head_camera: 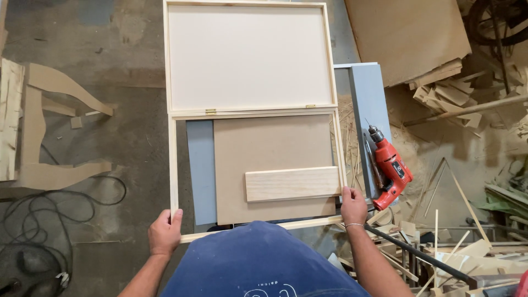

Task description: Aligning wooden frames and marking hinge positions for a box assembly

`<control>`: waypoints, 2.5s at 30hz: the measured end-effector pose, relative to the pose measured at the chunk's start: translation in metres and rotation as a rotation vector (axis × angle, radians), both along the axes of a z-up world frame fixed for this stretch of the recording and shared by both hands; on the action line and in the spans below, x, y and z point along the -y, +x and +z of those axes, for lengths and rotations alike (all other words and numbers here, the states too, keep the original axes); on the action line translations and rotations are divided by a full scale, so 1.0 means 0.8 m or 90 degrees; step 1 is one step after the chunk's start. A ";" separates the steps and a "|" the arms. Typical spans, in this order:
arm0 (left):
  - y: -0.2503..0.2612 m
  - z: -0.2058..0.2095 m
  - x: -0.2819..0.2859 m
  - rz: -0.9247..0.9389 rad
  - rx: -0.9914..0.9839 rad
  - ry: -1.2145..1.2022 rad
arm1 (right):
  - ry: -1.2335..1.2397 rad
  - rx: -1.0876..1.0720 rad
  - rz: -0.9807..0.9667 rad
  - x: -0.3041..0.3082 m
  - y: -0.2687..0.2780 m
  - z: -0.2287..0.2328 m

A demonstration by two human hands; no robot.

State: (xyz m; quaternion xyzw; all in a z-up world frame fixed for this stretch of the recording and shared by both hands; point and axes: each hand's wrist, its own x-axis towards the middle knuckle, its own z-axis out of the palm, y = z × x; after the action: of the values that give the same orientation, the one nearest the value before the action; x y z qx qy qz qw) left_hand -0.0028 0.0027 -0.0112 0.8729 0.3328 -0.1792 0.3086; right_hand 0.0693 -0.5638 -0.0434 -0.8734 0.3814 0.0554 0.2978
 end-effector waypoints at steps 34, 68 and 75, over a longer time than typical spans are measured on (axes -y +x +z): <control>-0.018 -0.046 0.014 0.112 0.067 -0.088 | -0.257 0.049 0.742 -0.101 0.120 0.048; -0.013 -0.053 0.008 0.181 0.032 -0.149 | -0.222 0.196 0.534 -0.114 0.268 0.040; -0.005 -0.054 -0.005 0.155 0.034 -0.080 | -0.070 0.026 0.199 -0.091 0.311 0.107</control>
State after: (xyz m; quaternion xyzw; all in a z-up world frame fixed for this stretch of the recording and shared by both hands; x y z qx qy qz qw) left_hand -0.0071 0.0068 -0.0544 0.8093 0.4161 -0.1374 0.3912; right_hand 0.3178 -0.4907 0.0421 -0.9380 0.2369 0.0623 0.2452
